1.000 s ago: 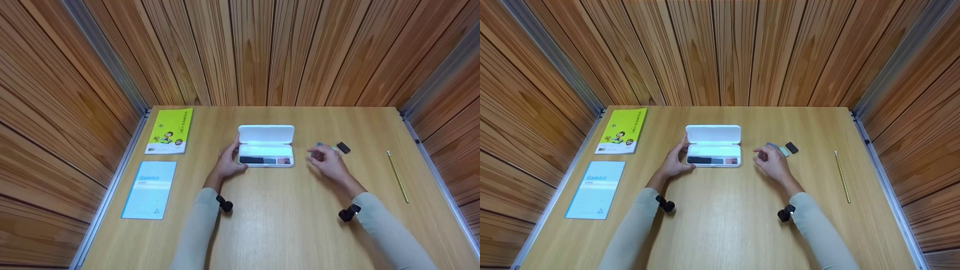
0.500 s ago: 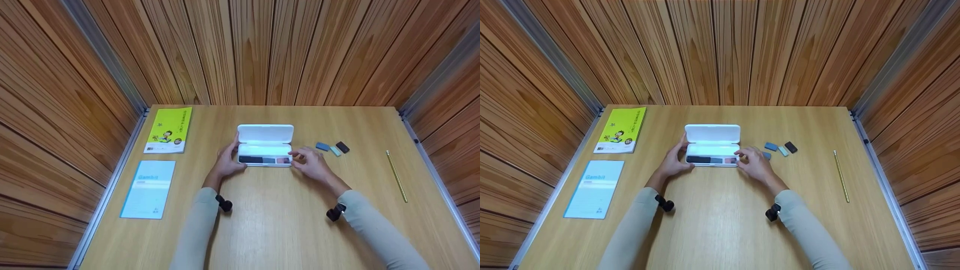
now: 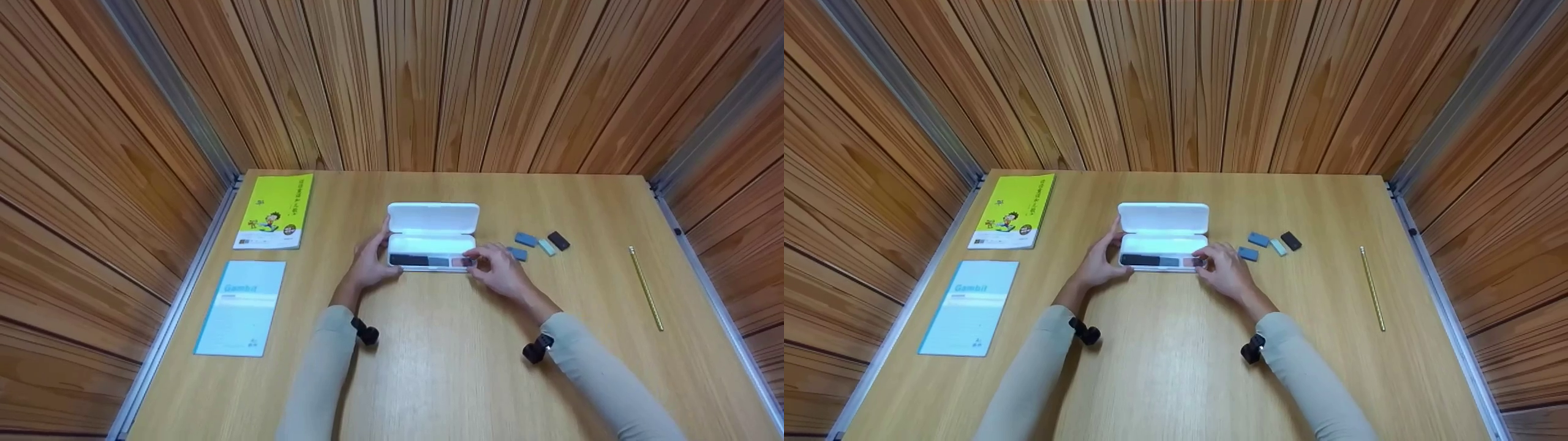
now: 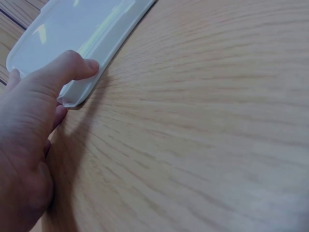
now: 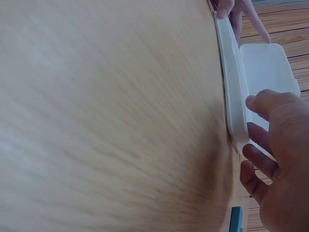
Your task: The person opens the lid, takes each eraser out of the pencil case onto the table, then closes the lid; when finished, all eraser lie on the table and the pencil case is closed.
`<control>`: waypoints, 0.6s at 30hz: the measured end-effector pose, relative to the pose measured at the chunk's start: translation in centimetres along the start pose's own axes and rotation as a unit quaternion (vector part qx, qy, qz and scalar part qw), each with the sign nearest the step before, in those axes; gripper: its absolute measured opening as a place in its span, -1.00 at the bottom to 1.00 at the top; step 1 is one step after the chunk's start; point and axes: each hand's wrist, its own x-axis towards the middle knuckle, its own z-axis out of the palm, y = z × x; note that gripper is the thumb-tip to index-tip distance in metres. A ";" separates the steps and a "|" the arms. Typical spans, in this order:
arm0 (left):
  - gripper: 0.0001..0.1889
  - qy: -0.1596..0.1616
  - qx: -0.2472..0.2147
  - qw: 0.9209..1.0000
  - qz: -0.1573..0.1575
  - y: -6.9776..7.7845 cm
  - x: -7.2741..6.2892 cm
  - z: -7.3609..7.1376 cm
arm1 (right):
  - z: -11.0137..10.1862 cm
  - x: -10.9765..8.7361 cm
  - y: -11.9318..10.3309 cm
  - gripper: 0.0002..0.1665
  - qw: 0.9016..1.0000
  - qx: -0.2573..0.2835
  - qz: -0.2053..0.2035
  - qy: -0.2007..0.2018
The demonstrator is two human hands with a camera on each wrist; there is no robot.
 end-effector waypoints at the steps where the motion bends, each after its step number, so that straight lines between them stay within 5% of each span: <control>1: 0.34 0.000 0.001 1.000 0.000 0.0 0.0 0.0 | 0.1 0.0 0.0 -0.60 1.000 0.000 -0.001 0.002; 18: 0.34 -0.004 -0.023 1.000 -0.007 0.0 0.1 0.0 | 0.7 0.0 0.0 -0.59 1.000 0.020 0.021 0.002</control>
